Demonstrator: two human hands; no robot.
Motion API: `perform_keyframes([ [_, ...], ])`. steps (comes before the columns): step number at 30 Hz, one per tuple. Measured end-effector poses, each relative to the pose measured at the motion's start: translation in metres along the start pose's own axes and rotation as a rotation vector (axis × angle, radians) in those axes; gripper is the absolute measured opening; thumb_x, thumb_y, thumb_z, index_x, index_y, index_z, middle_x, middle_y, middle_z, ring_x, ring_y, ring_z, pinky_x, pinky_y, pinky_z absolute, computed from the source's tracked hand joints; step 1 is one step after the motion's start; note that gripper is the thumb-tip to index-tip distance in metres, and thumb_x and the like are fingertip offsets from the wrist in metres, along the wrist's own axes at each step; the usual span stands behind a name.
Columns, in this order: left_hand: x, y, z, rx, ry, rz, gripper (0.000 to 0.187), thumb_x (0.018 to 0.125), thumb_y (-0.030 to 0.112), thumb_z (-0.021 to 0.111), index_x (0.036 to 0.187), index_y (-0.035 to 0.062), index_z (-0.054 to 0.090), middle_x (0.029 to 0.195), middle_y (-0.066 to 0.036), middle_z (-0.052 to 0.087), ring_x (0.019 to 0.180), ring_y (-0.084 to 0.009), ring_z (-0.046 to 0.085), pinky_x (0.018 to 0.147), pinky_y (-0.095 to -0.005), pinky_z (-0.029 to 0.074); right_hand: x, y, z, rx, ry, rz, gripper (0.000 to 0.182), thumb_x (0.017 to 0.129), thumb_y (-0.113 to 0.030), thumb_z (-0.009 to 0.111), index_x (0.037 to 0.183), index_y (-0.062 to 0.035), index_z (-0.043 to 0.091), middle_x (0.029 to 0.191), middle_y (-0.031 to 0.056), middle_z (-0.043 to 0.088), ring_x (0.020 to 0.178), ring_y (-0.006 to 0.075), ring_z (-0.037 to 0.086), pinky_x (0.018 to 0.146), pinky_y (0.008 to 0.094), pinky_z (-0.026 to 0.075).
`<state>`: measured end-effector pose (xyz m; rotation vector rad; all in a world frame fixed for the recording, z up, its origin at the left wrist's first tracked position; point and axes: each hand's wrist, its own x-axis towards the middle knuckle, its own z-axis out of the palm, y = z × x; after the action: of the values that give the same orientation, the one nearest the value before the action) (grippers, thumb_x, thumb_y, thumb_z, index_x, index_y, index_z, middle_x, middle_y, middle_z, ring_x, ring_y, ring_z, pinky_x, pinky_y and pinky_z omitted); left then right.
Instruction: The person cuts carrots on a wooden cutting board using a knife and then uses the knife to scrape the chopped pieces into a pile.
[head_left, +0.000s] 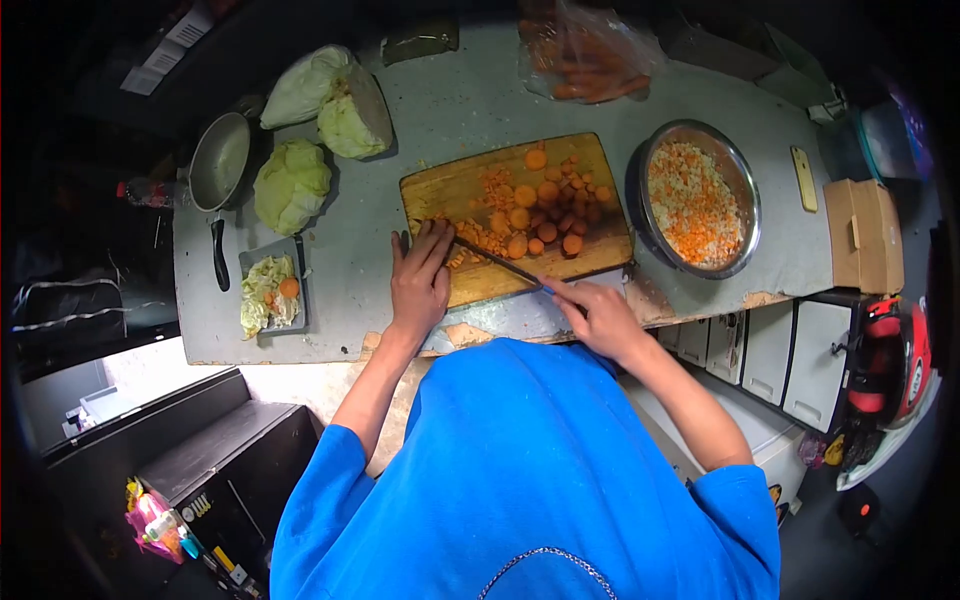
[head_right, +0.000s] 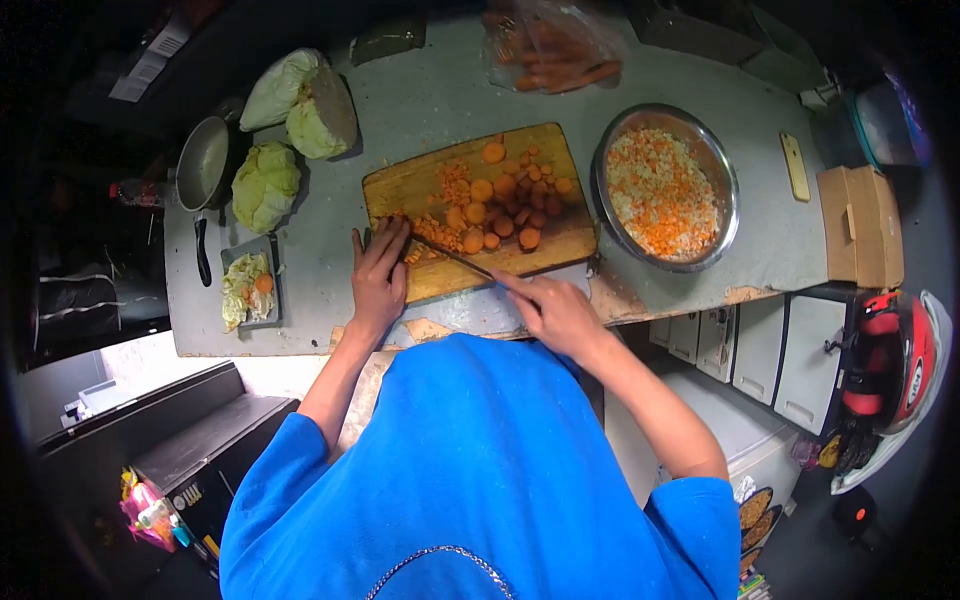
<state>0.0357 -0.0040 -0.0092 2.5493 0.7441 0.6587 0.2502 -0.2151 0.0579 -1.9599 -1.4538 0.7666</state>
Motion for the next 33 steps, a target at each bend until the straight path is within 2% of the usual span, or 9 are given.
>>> perform_keyframes([
  [3, 0.001, -0.001, 0.0, -0.005, 0.005, 0.003, 0.056, 0.088, -0.004, 0.055, 0.142, 0.0059, 0.064, 0.146, -0.013, 0.062, 0.144, -0.0325, 0.052, 0.123, -0.0687, 0.023, 0.0, 0.001, -0.002, -0.004, -0.025, 0.053, 0.037, 0.099, -0.017, 0.061, 0.135, -0.0142, 0.071, 0.091, 0.0219, 0.074, 0.083, 0.0397, 0.071, 0.075, 0.0497, 0.056],
  [7, -0.003, 0.0, 0.0, -0.06, 0.006, -0.031, 0.055, 0.088, -0.003, 0.056, 0.141, 0.0067, 0.065, 0.146, -0.013, 0.062, 0.144, -0.0326, 0.052, 0.123, -0.0689, 0.023, 0.006, -0.052, -0.04, -0.159, -0.07, 0.054, 0.036, 0.099, -0.018, 0.062, 0.133, -0.0151, 0.072, 0.088, 0.0203, 0.073, 0.081, 0.04, 0.07, 0.072, 0.0504, 0.056],
  [14, -0.001, -0.003, 0.002, 0.001, 0.016, 0.008, 0.055, 0.088, -0.003, 0.055, 0.142, 0.0065, 0.064, 0.146, -0.013, 0.063, 0.143, -0.0329, 0.052, 0.123, -0.0691, 0.022, -0.006, 0.008, 0.004, -0.142, 0.006, 0.014, 0.039, 0.096, -0.014, 0.067, 0.135, -0.0168, 0.071, 0.081, 0.0162, 0.07, 0.078, 0.0381, 0.07, 0.072, 0.0472, 0.056],
  [15, -0.003, -0.003, 0.001, 0.004, -0.008, 0.01, 0.056, 0.088, -0.003, 0.055, 0.143, 0.0067, 0.063, 0.146, -0.013, 0.062, 0.143, -0.0328, 0.052, 0.123, -0.069, 0.022, -0.002, 0.007, -0.003, -0.08, -0.006, 0.007, 0.038, 0.098, -0.02, 0.063, 0.135, -0.018, 0.071, 0.083, 0.0183, 0.071, 0.079, 0.04, 0.07, 0.072, 0.0497, 0.057],
  [19, -0.002, 0.001, 0.002, -0.031, -0.002, -0.018, 0.056, 0.088, -0.003, 0.056, 0.143, 0.0074, 0.063, 0.146, -0.013, 0.062, 0.143, -0.0326, 0.052, 0.123, -0.0688, 0.022, 0.013, -0.045, -0.05, -0.064, -0.064, 0.063, 0.034, 0.098, -0.02, 0.063, 0.129, -0.0126, 0.074, 0.091, 0.0223, 0.074, 0.082, 0.0412, 0.071, 0.074, 0.0492, 0.057],
  [23, 0.002, 0.002, -0.001, -0.011, 0.001, 0.0, 0.057, 0.088, -0.003, 0.055, 0.143, 0.0071, 0.063, 0.146, -0.013, 0.062, 0.144, -0.0328, 0.052, 0.123, -0.0691, 0.022, 0.008, 0.015, -0.014, -0.005, -0.003, -0.001, 0.035, 0.098, -0.02, 0.062, 0.131, -0.0153, 0.073, 0.091, 0.0212, 0.075, 0.082, 0.0409, 0.072, 0.076, 0.0483, 0.057],
  [27, 0.004, 0.003, -0.001, -0.019, -0.011, 0.005, 0.057, 0.087, -0.003, 0.055, 0.142, 0.0068, 0.064, 0.146, -0.013, 0.062, 0.144, -0.0332, 0.052, 0.123, -0.0696, 0.022, 0.01, 0.008, -0.021, -0.065, -0.051, 0.038, 0.034, 0.098, -0.02, 0.063, 0.13, -0.0158, 0.074, 0.089, 0.0211, 0.074, 0.081, 0.0404, 0.072, 0.074, 0.0482, 0.057],
  [31, 0.0, 0.0, 0.0, -0.054, -0.022, -0.013, 0.057, 0.087, -0.003, 0.056, 0.142, 0.0074, 0.064, 0.146, -0.013, 0.062, 0.144, -0.033, 0.052, 0.122, -0.0695, 0.023, 0.017, -0.045, -0.056, -0.158, -0.057, 0.028, 0.032, 0.098, -0.018, 0.062, 0.127, -0.0143, 0.075, 0.089, 0.0204, 0.074, 0.08, 0.0398, 0.071, 0.072, 0.0486, 0.056],
  [33, 0.002, 0.0, 0.001, -0.006, -0.001, -0.013, 0.057, 0.086, -0.003, 0.056, 0.142, 0.0065, 0.064, 0.145, -0.014, 0.062, 0.143, -0.033, 0.052, 0.122, -0.0689, 0.024, 0.015, -0.018, -0.041, -0.102, -0.014, -0.005, 0.033, 0.098, -0.019, 0.062, 0.128, -0.0151, 0.075, 0.087, 0.0204, 0.073, 0.079, 0.0401, 0.071, 0.072, 0.0489, 0.056],
])
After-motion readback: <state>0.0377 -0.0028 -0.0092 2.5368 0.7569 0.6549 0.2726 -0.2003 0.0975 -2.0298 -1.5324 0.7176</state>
